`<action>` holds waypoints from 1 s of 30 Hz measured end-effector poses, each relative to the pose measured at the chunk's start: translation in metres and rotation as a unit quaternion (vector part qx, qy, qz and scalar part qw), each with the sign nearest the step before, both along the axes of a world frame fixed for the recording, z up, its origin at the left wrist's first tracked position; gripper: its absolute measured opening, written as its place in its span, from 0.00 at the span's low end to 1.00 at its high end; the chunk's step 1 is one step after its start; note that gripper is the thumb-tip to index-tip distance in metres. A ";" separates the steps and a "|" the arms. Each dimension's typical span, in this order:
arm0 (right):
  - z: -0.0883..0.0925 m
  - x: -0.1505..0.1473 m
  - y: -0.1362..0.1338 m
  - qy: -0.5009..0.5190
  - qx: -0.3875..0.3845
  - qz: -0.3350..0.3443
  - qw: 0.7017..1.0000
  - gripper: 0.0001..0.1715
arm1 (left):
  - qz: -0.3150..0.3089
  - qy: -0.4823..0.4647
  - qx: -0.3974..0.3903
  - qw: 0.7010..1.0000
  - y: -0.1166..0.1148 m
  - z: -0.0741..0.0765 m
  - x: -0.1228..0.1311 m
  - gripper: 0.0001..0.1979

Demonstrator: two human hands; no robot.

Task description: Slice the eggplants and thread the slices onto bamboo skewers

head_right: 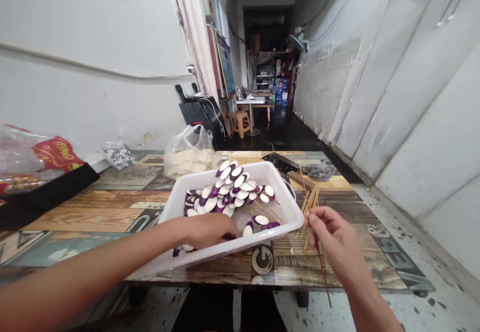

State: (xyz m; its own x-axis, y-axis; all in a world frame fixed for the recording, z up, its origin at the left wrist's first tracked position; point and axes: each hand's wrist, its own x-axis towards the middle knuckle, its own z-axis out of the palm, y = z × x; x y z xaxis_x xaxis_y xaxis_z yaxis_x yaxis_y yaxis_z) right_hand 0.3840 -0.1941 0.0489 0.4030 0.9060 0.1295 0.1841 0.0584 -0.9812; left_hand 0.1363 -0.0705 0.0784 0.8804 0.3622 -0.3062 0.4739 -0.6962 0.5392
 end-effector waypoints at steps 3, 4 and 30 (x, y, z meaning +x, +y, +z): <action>0.005 -0.005 -0.009 0.004 -0.029 0.035 0.999 0.12 | -0.003 0.069 -0.069 0.995 0.011 0.005 -0.003 0.13; 0.006 -0.007 -0.012 0.010 -0.036 0.044 0.998 0.13 | 0.010 0.060 -0.118 0.991 0.015 0.006 -0.004 0.16; 0.023 -0.056 -0.020 -0.303 0.023 0.142 0.942 0.17 | 0.398 -0.328 -0.470 0.716 0.028 0.010 -0.005 0.07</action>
